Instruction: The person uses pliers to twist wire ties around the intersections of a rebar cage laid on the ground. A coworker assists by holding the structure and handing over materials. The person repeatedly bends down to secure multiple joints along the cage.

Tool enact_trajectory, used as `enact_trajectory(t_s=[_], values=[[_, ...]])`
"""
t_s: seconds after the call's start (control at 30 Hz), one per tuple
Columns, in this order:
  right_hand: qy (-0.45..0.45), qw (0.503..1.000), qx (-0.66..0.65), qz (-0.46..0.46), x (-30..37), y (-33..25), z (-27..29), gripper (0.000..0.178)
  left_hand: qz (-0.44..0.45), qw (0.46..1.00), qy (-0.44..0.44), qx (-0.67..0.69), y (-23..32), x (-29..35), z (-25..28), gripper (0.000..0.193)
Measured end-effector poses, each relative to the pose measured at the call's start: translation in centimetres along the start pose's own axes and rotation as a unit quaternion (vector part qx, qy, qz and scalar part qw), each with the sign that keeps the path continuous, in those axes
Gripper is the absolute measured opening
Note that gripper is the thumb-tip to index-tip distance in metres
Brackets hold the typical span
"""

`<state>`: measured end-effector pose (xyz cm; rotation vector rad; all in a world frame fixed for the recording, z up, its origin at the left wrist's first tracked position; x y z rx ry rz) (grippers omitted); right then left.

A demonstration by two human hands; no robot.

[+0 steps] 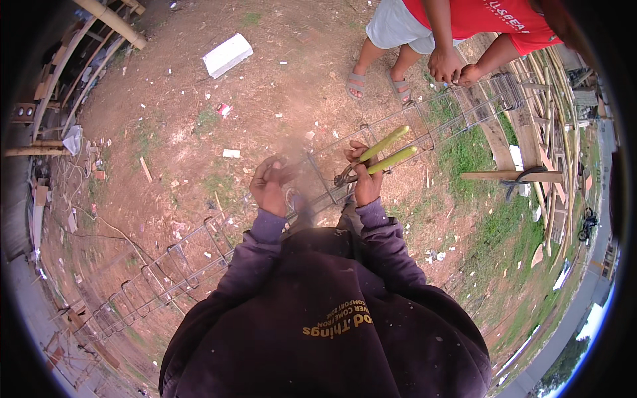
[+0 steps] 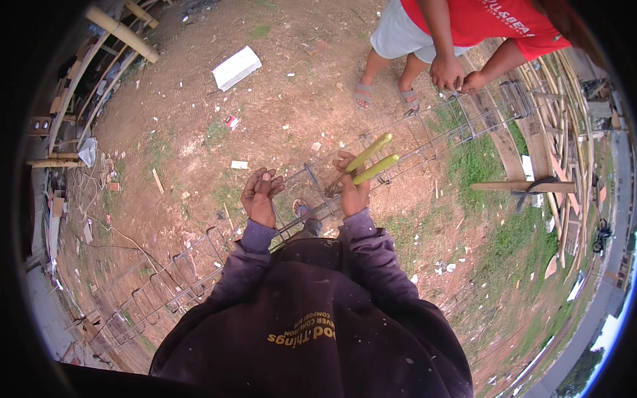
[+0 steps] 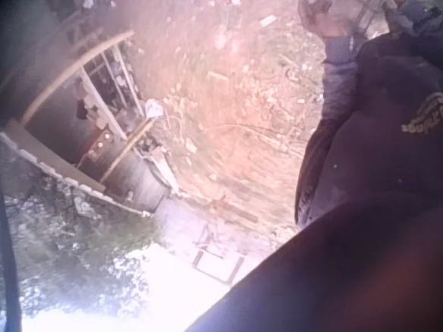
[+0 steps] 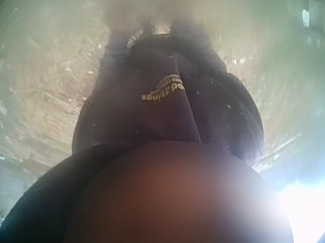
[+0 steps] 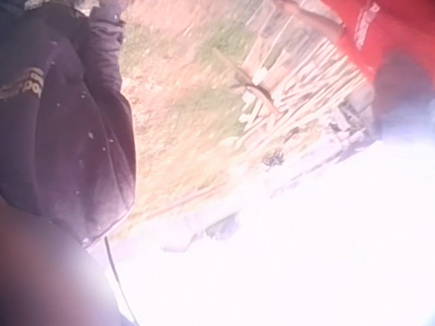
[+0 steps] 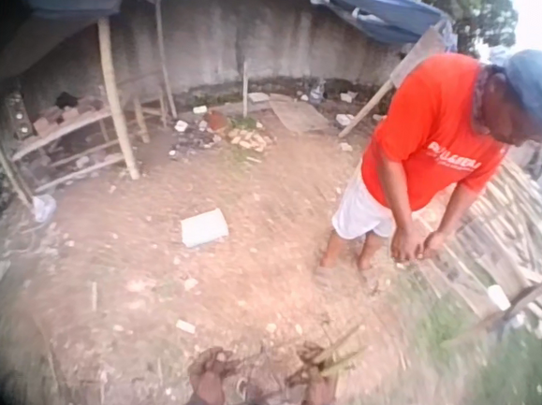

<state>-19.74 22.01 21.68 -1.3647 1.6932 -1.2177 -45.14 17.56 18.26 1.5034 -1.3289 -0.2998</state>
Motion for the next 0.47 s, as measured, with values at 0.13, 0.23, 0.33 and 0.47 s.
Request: enact_trajectory(t_s=[0.13,0.23,0.33,0.47], values=[[0.07,0.98,-0.184,0.03,-2.5,-3.2,4.5,0.038,-0.016,0.999,0.018,-0.048,2.2,0.2,0.5,0.028],[-0.047,0.989,-0.118,-0.076,-3.4,-4.2,5.4,0.035,-0.026,0.996,0.043,-0.072,1.6,1.6,-0.6,0.028],[-0.203,0.956,0.124,-0.174,-1.9,-3.4,6.2,0.03,-0.031,0.997,0.011,-0.072,-1.0,3.3,-5.2,0.028],[-0.243,0.913,0.192,-0.266,0.4,-1.4,7.8,0.035,-0.05,0.989,-0.036,-0.136,-4.8,5.3,-12.4,0.028]])
Point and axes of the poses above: each hand's wrist, its own x-axis away from the middle knuckle, its own z-axis out of the back of the hand, y = z × x, the point moved 10 cm from there along -x, towards the middle knuckle, and after that the axes turned 6 degrees about z, right-handed, at the moved point
